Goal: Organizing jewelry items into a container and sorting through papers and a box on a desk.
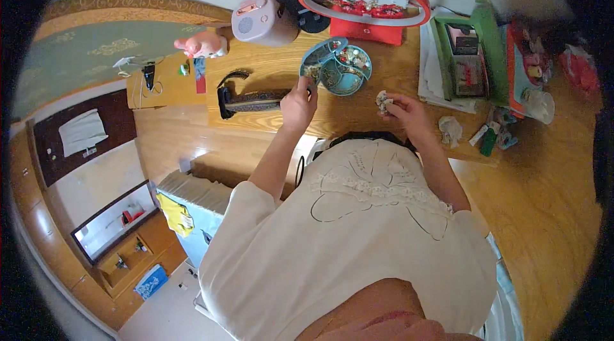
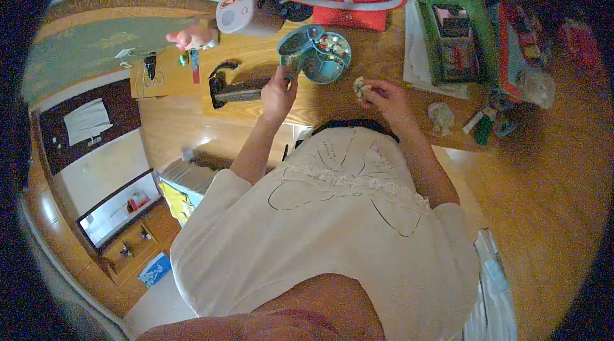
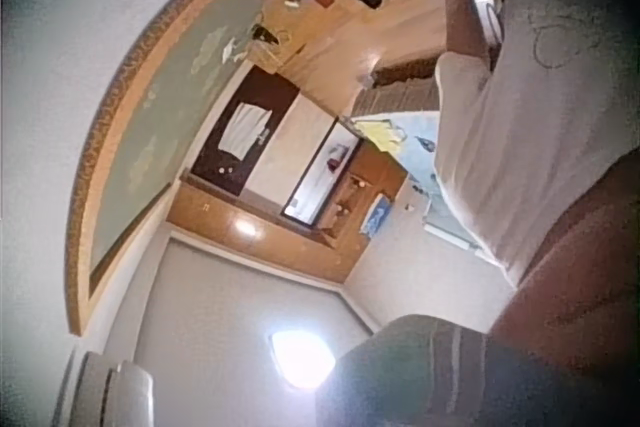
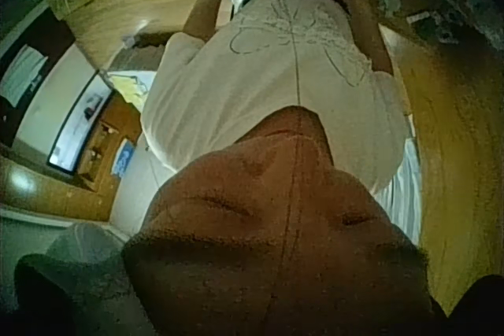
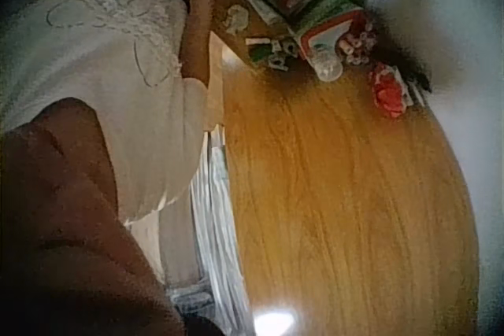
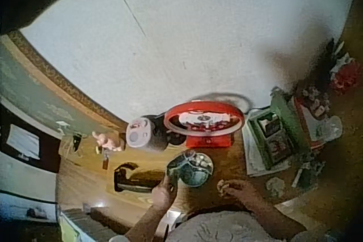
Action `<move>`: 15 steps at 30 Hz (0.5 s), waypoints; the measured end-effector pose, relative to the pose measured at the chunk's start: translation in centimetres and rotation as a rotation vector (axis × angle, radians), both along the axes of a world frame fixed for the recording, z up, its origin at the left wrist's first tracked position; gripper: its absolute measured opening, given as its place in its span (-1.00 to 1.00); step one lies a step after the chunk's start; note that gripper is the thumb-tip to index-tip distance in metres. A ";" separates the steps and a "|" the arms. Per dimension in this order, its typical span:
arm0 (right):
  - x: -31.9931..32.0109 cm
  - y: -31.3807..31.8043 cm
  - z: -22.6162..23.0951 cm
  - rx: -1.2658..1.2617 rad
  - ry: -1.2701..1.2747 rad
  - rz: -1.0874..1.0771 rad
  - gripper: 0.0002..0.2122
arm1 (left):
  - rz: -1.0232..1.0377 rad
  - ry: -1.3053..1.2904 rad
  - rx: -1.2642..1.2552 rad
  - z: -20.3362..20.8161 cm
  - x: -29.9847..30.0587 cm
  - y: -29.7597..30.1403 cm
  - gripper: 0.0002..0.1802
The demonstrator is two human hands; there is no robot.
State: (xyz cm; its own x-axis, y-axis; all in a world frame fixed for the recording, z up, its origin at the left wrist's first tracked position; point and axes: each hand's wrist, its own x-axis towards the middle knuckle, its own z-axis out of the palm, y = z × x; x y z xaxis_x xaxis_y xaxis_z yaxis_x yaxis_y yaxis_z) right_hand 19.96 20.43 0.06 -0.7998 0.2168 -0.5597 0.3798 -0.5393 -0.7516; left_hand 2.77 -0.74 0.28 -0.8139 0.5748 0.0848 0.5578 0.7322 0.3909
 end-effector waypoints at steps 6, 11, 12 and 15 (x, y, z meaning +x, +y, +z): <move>-2.3 -1.4 0.8 0.134 0.092 0.103 -0.75 | -0.051 0.039 0.106 -0.3 0.6 0.4 -0.84; -2.7 -1.9 -0.6 0.166 0.080 0.153 -0.75 | -0.142 -0.044 -0.293 -0.2 0.5 2.5 -0.88; -2.6 -2.0 -0.6 0.152 0.080 0.149 -0.75 | -0.126 -0.089 -0.438 -0.2 0.2 3.3 -0.88; -2.5 -1.9 0.7 0.100 0.098 0.158 -0.75 | -0.167 -0.108 -0.560 0.2 -0.5 4.6 -0.84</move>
